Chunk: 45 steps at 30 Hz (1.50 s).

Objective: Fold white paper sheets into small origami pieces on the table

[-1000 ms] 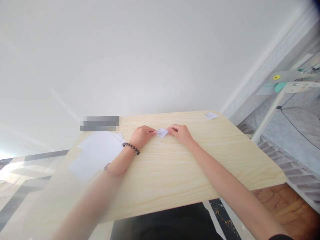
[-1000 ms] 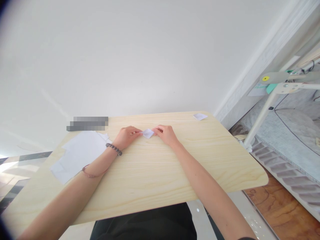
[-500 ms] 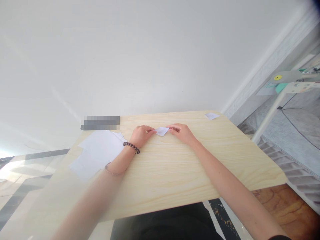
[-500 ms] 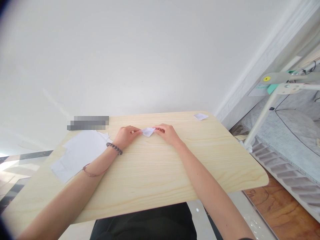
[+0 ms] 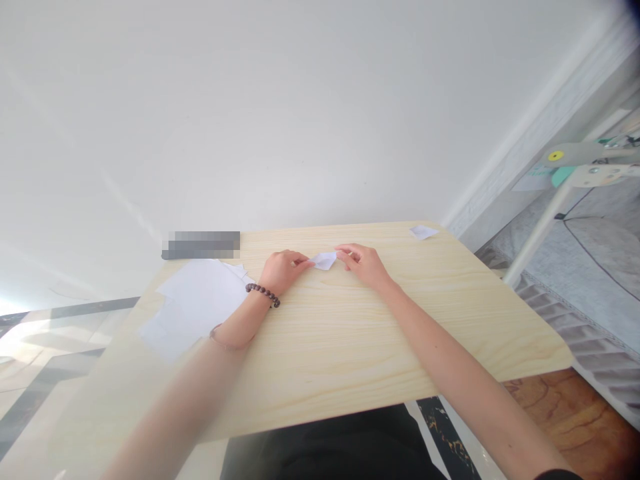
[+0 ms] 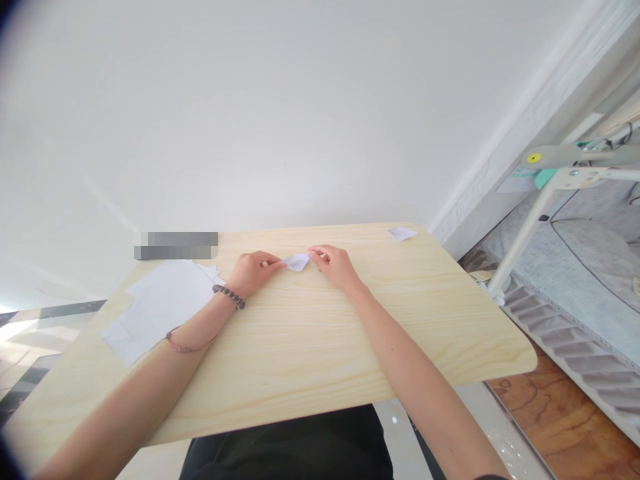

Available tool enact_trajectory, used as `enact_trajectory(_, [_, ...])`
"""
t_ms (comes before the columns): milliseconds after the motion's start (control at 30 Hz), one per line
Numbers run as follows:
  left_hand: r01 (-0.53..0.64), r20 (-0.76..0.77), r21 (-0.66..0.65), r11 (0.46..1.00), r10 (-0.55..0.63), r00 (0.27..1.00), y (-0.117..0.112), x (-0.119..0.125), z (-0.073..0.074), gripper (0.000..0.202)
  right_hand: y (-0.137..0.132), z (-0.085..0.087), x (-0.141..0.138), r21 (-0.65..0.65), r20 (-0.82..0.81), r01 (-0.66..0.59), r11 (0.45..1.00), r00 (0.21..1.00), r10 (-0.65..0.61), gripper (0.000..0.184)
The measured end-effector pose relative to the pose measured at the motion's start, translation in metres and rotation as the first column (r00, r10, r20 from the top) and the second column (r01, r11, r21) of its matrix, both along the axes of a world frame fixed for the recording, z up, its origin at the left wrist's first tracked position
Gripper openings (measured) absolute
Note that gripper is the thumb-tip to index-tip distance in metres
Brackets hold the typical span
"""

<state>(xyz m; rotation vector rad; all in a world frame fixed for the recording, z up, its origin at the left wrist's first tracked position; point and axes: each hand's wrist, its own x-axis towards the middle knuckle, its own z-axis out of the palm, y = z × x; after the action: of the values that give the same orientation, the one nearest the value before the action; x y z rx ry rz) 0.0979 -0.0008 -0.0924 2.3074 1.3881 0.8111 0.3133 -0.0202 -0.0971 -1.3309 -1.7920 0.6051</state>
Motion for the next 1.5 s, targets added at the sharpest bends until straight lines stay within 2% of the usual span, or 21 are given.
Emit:
enact_trajectory(200, [0.025,-0.024,-0.022,0.999,-0.026,0.999,0.002,-0.001,-0.003,0.028,0.004,-0.003,-0.001,-0.061,-0.028,0.137,0.989,0.99,-0.139,0.026])
enact_trajectory(267, [0.063,-0.055,0.002,0.998,-0.062,0.997,0.002,0.0,-0.004,0.027,0.009,0.0,0.013,-0.079,-0.028,0.167,0.983,0.985,-0.17,0.026])
enact_trajectory(367, [0.138,-0.121,0.077,0.987,-0.128,0.984,0.001,0.002,-0.004,0.029,0.013,0.004,0.052,-0.121,0.02,0.243,0.962,0.97,-0.243,0.023])
enact_trajectory(433, [0.172,-0.169,0.107,0.979,-0.152,0.974,-0.001,0.003,-0.004,0.031,0.012,0.006,0.086,-0.159,0.075,0.361,0.919,0.933,-0.353,0.021])
enact_trajectory(500, [0.19,-0.204,0.11,0.976,-0.165,0.965,-0.001,0.004,-0.005,0.033,0.009,0.006,0.118,-0.183,0.127,0.524,0.832,0.852,-0.508,0.017])
enact_trajectory(600, [0.205,-0.231,0.101,0.973,-0.178,0.957,-0.001,0.004,-0.007,0.035,0.003,0.002,0.154,-0.153,0.143,0.638,0.755,0.77,-0.622,0.018])
enact_trajectory(700, [0.207,-0.228,0.097,0.974,-0.181,0.957,-0.001,0.003,-0.007,0.035,0.0,-0.003,0.175,-0.121,0.154,0.709,0.695,0.705,-0.692,0.015])
enact_trajectory(867, [0.208,-0.235,0.094,0.974,-0.181,0.955,0.0,0.003,-0.007,0.035,-0.001,-0.009,0.187,-0.068,0.152,0.778,0.624,0.626,-0.765,0.018])
enact_trajectory(1033, [0.203,-0.246,0.086,0.975,-0.177,0.953,-0.001,0.004,-0.007,0.035,0.0,-0.011,0.188,0.021,0.143,0.806,0.592,0.584,-0.799,0.022])
enact_trajectory(1133, [0.204,-0.243,0.088,0.975,-0.178,0.954,0.0,0.003,-0.007,0.035,0.002,-0.006,0.18,0.101,0.139,0.815,0.571,0.556,-0.819,0.03])
enact_trajectory(1200, [0.205,-0.24,0.091,0.975,-0.178,0.954,0.001,0.002,-0.007,0.034,0.006,-0.002,0.164,0.157,0.135,0.815,0.557,0.541,-0.83,0.034])
enact_trajectory(1233, [0.208,-0.24,0.093,0.974,-0.181,0.954,0.001,0.002,-0.007,0.034,0.008,0.0,0.152,0.189,0.133,0.802,0.566,0.55,-0.824,0.033])
enact_trajectory(1333, [0.206,-0.242,0.099,0.973,-0.178,0.954,-0.001,0.003,-0.009,0.034,0.014,0.001,0.102,0.324,0.168,0.607,0.726,0.718,-0.675,0.024])
enact_trajectory(1400, [0.169,-0.239,0.107,0.98,-0.14,0.961,-0.004,0.006,-0.01,0.034,0.014,-0.001,0.064,0.306,0.235,0.415,0.857,0.839,-0.49,0.021])
enact_trajectory(1500, [0.13,-0.223,0.11,0.985,-0.103,0.969,-0.006,0.006,-0.005,0.035,0.009,-0.006,0.016,0.222,0.319,0.17,0.96,0.918,-0.237,0.023])
